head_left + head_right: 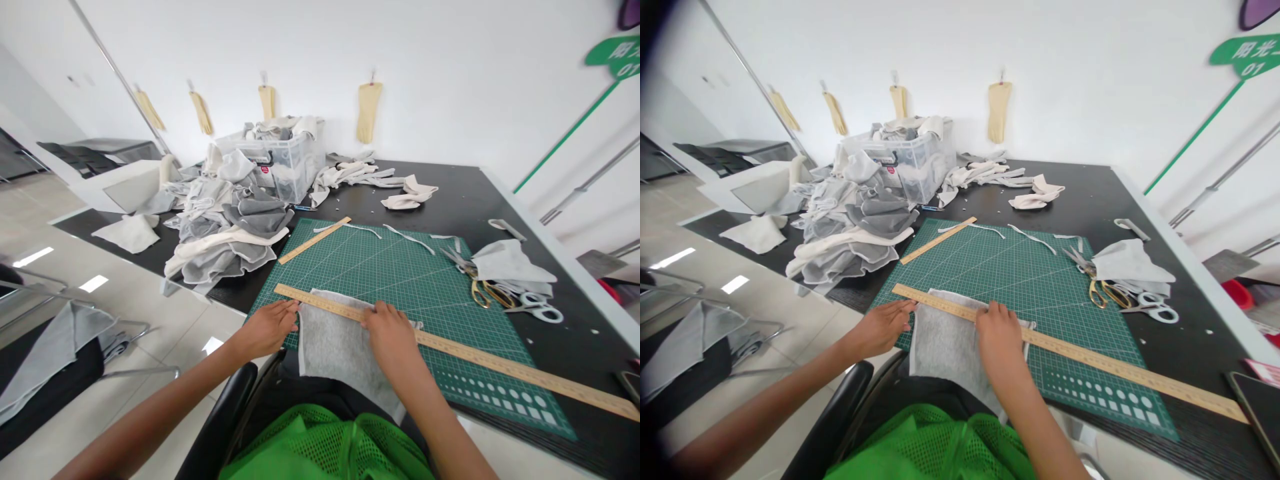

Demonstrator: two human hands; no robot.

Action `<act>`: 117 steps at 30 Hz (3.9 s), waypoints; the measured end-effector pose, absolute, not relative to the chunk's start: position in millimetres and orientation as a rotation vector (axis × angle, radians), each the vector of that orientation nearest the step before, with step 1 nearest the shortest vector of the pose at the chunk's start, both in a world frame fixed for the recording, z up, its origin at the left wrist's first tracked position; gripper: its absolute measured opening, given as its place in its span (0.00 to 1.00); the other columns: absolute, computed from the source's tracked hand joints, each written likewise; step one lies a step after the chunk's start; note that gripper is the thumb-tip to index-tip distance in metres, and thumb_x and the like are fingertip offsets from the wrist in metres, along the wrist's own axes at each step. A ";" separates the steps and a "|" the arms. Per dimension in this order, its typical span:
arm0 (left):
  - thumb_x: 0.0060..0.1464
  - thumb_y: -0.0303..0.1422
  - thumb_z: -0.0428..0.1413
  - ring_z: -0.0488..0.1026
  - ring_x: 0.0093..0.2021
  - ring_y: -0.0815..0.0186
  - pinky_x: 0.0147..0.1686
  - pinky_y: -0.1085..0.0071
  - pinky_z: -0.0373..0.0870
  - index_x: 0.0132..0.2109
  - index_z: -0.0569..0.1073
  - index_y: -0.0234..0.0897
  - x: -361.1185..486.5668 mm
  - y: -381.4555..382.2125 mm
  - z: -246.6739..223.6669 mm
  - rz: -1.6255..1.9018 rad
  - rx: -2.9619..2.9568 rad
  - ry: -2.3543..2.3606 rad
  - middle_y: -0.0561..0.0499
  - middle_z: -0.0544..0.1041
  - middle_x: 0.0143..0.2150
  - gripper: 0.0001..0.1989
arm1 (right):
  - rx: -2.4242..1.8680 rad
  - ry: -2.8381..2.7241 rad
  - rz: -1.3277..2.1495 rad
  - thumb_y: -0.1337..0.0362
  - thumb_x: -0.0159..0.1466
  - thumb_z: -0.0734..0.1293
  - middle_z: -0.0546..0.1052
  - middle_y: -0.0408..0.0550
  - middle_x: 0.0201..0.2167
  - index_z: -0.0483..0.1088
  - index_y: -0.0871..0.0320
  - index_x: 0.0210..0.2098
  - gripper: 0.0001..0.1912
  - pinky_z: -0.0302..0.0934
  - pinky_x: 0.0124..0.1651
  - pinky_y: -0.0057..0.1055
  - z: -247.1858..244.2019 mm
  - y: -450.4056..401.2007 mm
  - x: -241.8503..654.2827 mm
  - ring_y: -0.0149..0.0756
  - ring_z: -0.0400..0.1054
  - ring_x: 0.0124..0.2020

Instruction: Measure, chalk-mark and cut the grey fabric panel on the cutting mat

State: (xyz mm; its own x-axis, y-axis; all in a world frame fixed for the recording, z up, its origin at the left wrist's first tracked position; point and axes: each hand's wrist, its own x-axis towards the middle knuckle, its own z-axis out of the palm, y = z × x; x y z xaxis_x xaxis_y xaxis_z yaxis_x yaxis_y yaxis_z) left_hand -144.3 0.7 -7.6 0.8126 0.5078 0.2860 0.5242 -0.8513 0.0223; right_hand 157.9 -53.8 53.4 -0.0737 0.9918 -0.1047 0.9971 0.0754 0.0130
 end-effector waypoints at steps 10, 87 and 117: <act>0.68 0.28 0.46 0.64 0.68 0.55 0.66 0.53 0.66 0.52 0.67 0.34 -99.0 5.4 4.1 -0.734 -3.134 -0.798 0.38 0.73 0.60 0.09 | 2.064 2.260 -0.060 0.72 0.71 0.56 0.76 0.60 0.48 0.73 0.58 0.58 0.21 0.59 0.47 0.41 52.2 -57.5 153.4 0.51 0.69 0.50; 0.70 0.35 0.47 0.54 0.73 0.52 0.71 0.46 0.55 0.41 0.70 0.37 -80.8 13.3 -11.5 -0.697 -2.898 -1.428 0.42 0.65 0.64 0.11 | 2.366 2.087 -0.154 0.62 0.72 0.62 0.75 0.59 0.45 0.69 0.63 0.47 0.10 0.61 0.43 0.34 17.5 -32.4 211.7 0.46 0.73 0.47; 0.70 0.34 0.46 0.52 0.74 0.51 0.71 0.42 0.52 0.41 0.71 0.36 -77.6 8.7 -8.7 -0.589 -2.915 -1.363 0.41 0.62 0.69 0.12 | 2.395 1.954 -0.264 0.65 0.75 0.54 0.81 0.60 0.37 0.66 0.65 0.51 0.14 0.63 0.37 0.32 22.6 -55.9 192.1 0.44 0.78 0.39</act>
